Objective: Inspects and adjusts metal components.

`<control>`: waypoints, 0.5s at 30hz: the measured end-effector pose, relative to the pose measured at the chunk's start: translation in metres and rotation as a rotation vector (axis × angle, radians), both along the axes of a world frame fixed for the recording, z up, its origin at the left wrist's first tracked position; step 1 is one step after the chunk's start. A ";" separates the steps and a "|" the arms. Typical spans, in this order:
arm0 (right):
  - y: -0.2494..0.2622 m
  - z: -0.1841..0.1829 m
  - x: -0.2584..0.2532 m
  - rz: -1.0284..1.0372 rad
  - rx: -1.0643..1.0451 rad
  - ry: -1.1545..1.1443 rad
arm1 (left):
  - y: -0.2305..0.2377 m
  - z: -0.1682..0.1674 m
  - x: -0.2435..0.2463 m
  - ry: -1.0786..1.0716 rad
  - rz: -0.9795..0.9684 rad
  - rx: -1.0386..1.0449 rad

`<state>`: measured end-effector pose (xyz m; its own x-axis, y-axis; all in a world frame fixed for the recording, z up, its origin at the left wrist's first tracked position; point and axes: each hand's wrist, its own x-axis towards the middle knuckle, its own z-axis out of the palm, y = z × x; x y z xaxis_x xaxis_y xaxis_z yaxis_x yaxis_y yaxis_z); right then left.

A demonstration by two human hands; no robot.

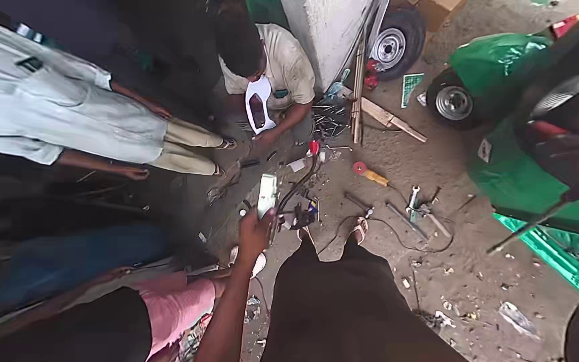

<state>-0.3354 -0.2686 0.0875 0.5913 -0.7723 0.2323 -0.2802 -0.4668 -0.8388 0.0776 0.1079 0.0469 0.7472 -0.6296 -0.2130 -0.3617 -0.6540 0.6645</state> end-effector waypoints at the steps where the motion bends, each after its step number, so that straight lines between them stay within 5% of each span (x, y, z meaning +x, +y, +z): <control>1: 0.036 0.011 0.022 0.040 -0.038 0.079 | -0.007 0.003 0.002 0.123 0.003 -0.112; 8: 0.178 0.015 0.110 0.069 -0.435 0.325 | -0.020 0.042 0.025 0.440 0.003 -0.550; 11: 0.215 0.037 0.147 0.149 -0.685 0.175 | -0.018 0.059 0.038 0.323 -0.071 -0.541; 15: 0.247 0.069 0.209 0.232 -0.887 0.284 | -0.024 0.068 0.053 0.106 -0.221 -0.449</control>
<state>-0.1262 -0.0220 0.1561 0.8316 -0.2407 0.5006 -0.2388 -0.9686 -0.0690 0.1304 0.0837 0.1151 0.5752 -0.8166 0.0476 -0.3746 -0.2112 0.9028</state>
